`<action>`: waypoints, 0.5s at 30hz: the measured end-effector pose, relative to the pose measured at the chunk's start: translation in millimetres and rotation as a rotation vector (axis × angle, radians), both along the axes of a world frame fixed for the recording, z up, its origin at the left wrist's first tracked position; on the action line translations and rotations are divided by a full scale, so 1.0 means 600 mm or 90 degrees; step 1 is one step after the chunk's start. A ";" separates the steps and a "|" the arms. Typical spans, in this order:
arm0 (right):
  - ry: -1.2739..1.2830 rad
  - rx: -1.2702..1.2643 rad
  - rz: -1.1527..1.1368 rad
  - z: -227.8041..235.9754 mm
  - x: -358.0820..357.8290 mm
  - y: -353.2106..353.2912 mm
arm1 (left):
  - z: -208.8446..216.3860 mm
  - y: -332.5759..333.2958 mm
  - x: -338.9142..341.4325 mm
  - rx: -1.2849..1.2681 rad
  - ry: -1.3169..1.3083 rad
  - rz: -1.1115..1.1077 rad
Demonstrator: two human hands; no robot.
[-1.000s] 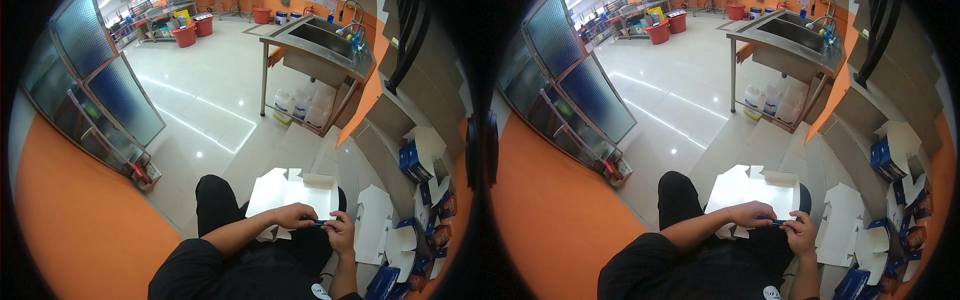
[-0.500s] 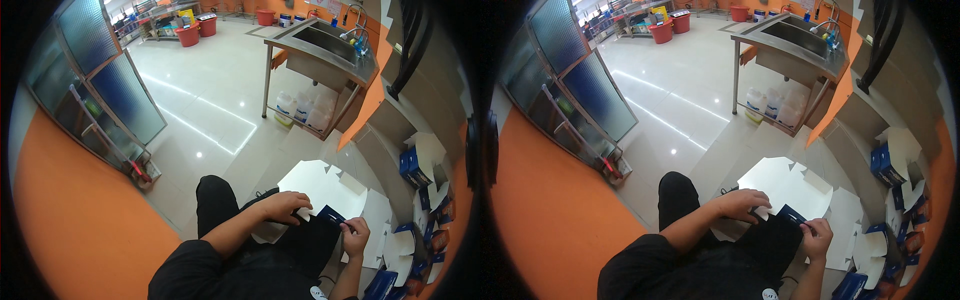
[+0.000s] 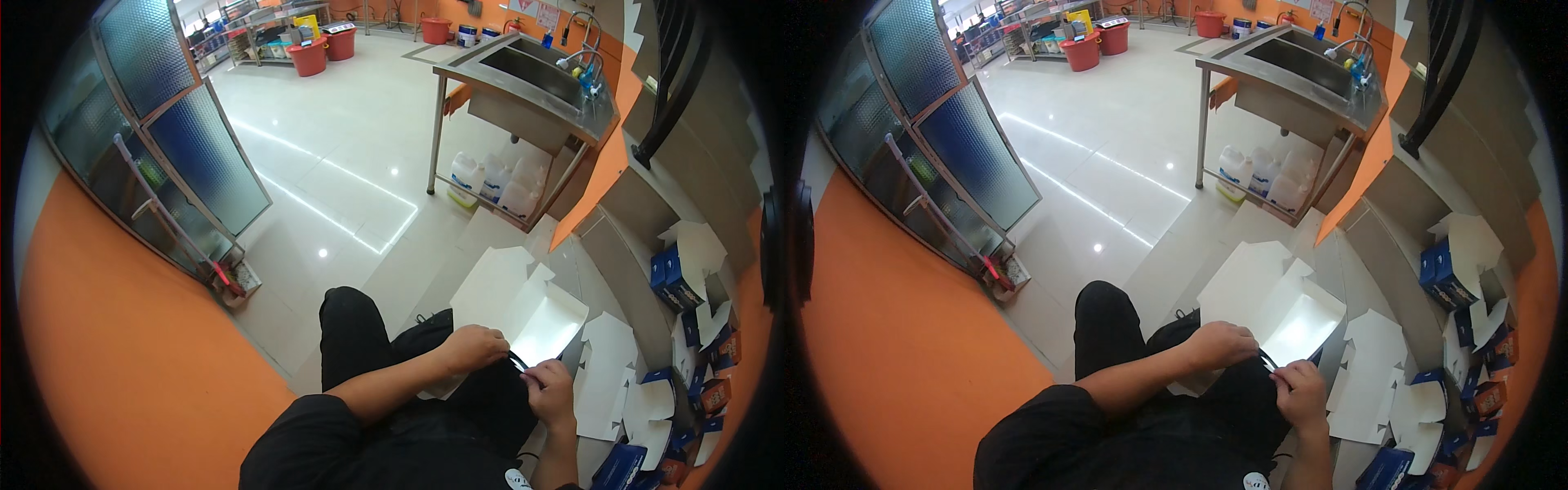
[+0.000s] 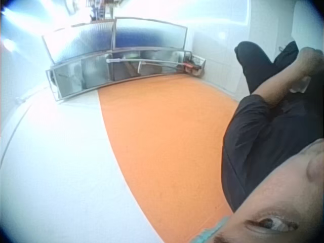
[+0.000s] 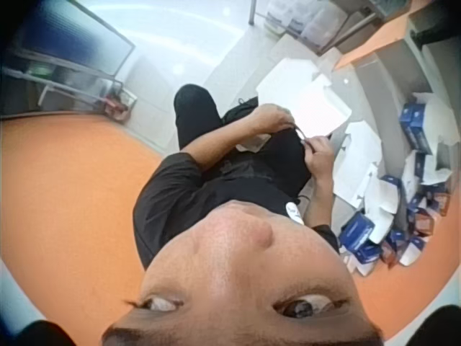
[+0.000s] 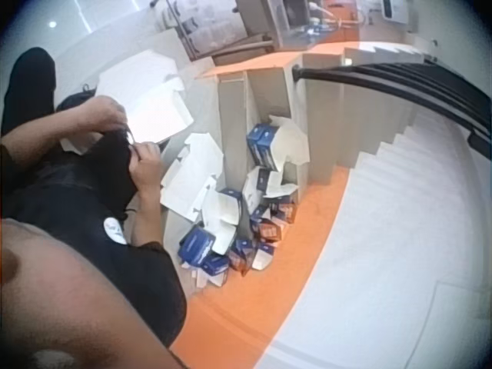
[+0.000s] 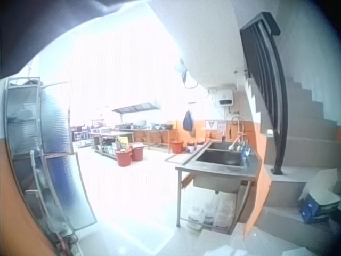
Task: The person assembles cardboard takeout boxes by hand while sitting on the floor. They fold the sides and interlocking flaps of several flat cardboard pieces one at a time to form boxes, placing the finished boxes to the side.
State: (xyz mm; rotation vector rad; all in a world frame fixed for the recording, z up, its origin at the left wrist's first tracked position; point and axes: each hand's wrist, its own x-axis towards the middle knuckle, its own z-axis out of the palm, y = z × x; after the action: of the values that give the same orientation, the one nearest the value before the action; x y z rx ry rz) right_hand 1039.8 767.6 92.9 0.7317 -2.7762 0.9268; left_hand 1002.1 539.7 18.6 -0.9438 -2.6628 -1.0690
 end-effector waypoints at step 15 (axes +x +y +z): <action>0.024 -0.009 -0.027 -0.027 0.006 -0.011 | -0.014 0.036 0.030 -0.004 0.100 0.064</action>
State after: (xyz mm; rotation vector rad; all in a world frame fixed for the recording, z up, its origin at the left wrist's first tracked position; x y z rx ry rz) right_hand 1043.3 760.9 76.7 0.6776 -2.7391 0.9139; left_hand 1020.3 561.2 10.0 -0.8470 -2.5576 -0.9260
